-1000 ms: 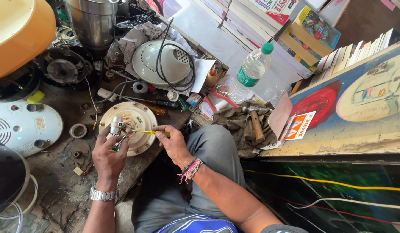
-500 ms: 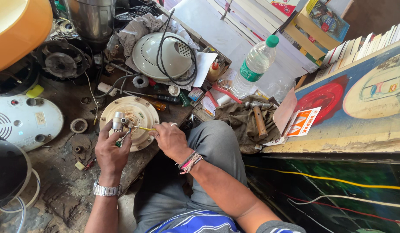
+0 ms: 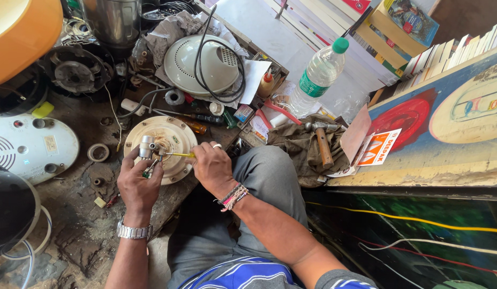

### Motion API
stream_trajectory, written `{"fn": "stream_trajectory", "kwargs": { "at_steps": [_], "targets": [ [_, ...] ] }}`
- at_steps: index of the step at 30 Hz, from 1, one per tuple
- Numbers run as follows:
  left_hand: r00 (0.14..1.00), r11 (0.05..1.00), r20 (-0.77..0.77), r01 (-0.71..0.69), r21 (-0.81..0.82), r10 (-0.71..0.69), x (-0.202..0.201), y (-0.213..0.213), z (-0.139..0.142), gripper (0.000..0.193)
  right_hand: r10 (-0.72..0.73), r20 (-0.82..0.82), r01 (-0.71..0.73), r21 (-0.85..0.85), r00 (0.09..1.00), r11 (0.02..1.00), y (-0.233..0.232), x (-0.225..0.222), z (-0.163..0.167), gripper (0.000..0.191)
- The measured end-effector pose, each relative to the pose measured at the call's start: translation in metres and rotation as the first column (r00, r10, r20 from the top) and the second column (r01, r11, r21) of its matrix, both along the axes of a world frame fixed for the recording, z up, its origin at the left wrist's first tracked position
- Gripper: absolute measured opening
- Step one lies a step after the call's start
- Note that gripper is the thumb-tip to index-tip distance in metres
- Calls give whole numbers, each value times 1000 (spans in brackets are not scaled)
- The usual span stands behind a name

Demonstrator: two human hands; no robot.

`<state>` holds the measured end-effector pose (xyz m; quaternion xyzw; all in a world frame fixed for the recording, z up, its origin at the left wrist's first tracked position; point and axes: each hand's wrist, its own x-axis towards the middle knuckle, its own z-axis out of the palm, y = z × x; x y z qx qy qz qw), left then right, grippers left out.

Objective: The person sits at a cluttered workbench and uses a screwdriver to remove and reinstall screws on a small circular white plastic component. They repeatedly adjust the component and its internal wiring while working.

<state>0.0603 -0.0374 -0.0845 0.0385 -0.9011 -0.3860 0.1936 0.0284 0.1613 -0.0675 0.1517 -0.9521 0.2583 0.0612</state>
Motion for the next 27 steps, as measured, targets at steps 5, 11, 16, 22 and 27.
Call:
{"fn": "stream_trajectory", "kwargs": {
  "at_steps": [5,11,16,22,27],
  "targets": [
    [999,999,-42,4,-41,-6,-2,-1,4,21,-13,-21,11,-117,1000,993,-7,0,2,45],
    [1000,992,24,-8,-124,11,-3,3,7,22,45,-66,-44,7,997,999,-1,2,-6,29],
    [989,992,129,-53,-118,68,-2,5,9,19,-4,-5,4,-59,1000,998,-2,3,-7,32],
    [999,989,34,24,-146,-20,5,0,11,19,14,49,-10,-73,999,997,-1,6,18,29],
    [987,905,4,149,398,-164,10,-26,6,11,74,68,-73,-23,995,997,25,-9,39,21]
  ]
}}
